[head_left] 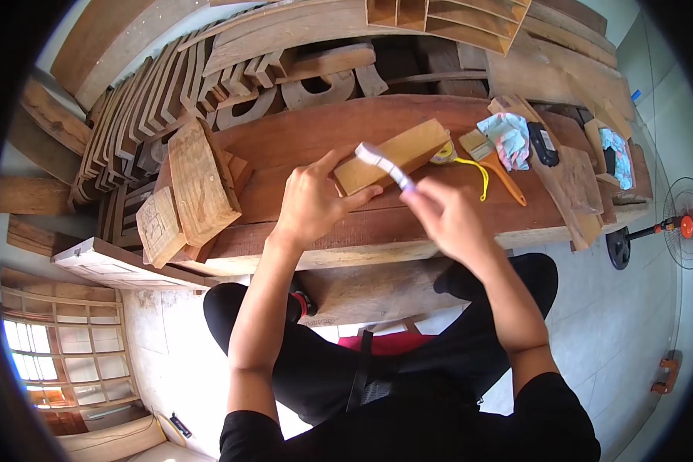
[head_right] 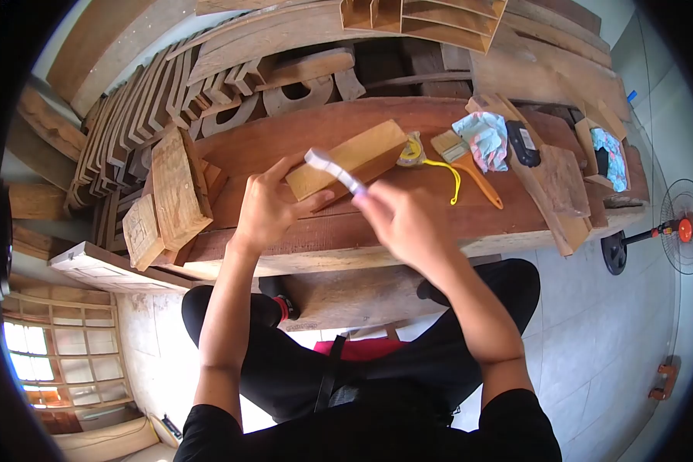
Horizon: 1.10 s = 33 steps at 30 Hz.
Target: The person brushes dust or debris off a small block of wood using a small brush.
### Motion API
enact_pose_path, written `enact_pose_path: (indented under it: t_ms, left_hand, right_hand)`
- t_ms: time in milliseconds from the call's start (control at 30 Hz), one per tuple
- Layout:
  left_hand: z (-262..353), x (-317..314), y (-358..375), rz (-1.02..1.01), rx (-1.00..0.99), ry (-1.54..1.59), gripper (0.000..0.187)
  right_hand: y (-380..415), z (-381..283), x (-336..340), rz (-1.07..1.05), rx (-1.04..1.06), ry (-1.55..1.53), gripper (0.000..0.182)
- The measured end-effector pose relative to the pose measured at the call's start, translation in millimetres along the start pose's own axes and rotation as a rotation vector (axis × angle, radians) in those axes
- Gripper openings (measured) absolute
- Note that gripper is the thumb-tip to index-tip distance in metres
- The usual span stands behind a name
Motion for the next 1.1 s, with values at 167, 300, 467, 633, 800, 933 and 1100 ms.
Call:
enact_pose_path:
  t_ms: [167, 300, 467, 633, 800, 933, 1100]
  left_hand:
    - [6.2, 0.4, -1.8, -0.081, 0.053, 0.064, 0.064]
    - [9.1, 0.5, -0.4, -0.023, 0.000, 0.007, 0.063]
    - [11.6, 1.6, -0.1, -0.050, 0.016, 0.032, 0.065]
    - [7.3, -1.8, 0.3, 0.050, -0.108, 0.054, 0.066]
    - [2.9, -2.7, 4.8, -0.003, -0.063, -0.035, 0.066]
    - [8.4, -2.6, 1.3, 0.056, -0.147, 0.026, 0.067]
    - [4.7, -2.9, 2.8, 0.018, -0.068, -0.012, 0.066]
  right_hand:
    - [20.1, -11.5, -18.3, -0.081, 0.124, -0.031, 0.031]
    - [-0.6, 7.2, 1.0, -0.029, -0.085, 0.025, 0.030]
    - [10.7, 0.6, -4.5, -0.106, -0.050, -0.042, 0.029]
    - [21.8, -8.4, -7.4, -0.099, 0.086, 0.004, 0.029]
    - [0.8, 14.4, 8.2, -0.060, -0.221, 0.007, 0.029]
    - [15.1, -12.0, -6.5, -0.243, -0.030, 0.045, 0.028]
    - [12.8, -10.7, -2.6, -0.082, 0.020, 0.021, 0.029]
Point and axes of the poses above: each hand's wrist, its own y-axis away from the middle knuckle, its own x-axis out of the back of the hand, z = x × y, the point moved 7 cm from there along -y, towards the middle knuckle, and after that the axes turned 14 degrees about -x, right-handed, at the moved point
